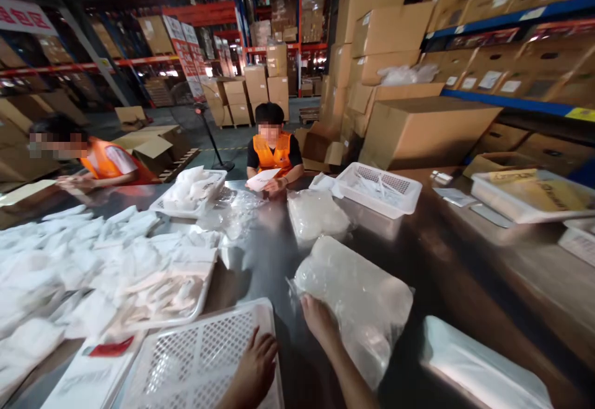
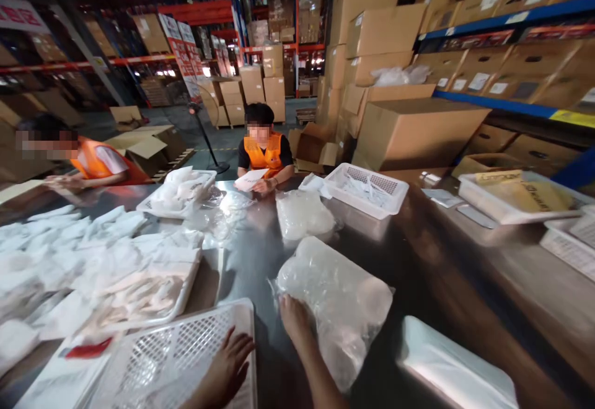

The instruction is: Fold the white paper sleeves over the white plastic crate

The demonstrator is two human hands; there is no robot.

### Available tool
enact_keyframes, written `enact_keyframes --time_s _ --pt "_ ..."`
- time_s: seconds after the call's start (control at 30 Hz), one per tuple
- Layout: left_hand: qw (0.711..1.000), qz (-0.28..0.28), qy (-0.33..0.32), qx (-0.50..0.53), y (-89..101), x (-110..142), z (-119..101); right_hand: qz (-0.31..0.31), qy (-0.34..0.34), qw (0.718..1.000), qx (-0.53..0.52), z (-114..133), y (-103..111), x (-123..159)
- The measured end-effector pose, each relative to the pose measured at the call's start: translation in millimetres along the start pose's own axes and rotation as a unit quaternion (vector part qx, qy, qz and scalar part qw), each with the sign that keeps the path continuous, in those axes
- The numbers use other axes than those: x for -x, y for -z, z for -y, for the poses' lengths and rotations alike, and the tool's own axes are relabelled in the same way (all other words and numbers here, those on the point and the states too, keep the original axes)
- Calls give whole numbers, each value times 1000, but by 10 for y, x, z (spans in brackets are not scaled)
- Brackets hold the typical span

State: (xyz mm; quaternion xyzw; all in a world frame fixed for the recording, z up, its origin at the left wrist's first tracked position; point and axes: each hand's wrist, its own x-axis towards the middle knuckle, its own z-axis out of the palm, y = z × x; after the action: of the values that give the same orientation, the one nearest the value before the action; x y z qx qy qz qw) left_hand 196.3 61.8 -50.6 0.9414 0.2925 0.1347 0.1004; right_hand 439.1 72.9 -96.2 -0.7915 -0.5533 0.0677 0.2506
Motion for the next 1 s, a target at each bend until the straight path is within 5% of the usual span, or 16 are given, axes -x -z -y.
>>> enact_keyframes --time_s 0.1,0.23,0.5,0.87,1.0 --pt "995 86 48 -3 29 -242 -93 -19 52 998 -29 97 -68 395" --pt "982 166 80 41 -22 -658 -131 -35 121 988 -83 -161 12 538" --pt "960 147 237 21 -60 -1132 -375 -145 94 984 -39 -795 319 183" --pt "938 203 274 61 -54 -1435 -302 -176 87 975 103 -581 266 339" --pt "929 202 302 72 -55 -1426 -323 -89 105 988 72 -474 358 146"
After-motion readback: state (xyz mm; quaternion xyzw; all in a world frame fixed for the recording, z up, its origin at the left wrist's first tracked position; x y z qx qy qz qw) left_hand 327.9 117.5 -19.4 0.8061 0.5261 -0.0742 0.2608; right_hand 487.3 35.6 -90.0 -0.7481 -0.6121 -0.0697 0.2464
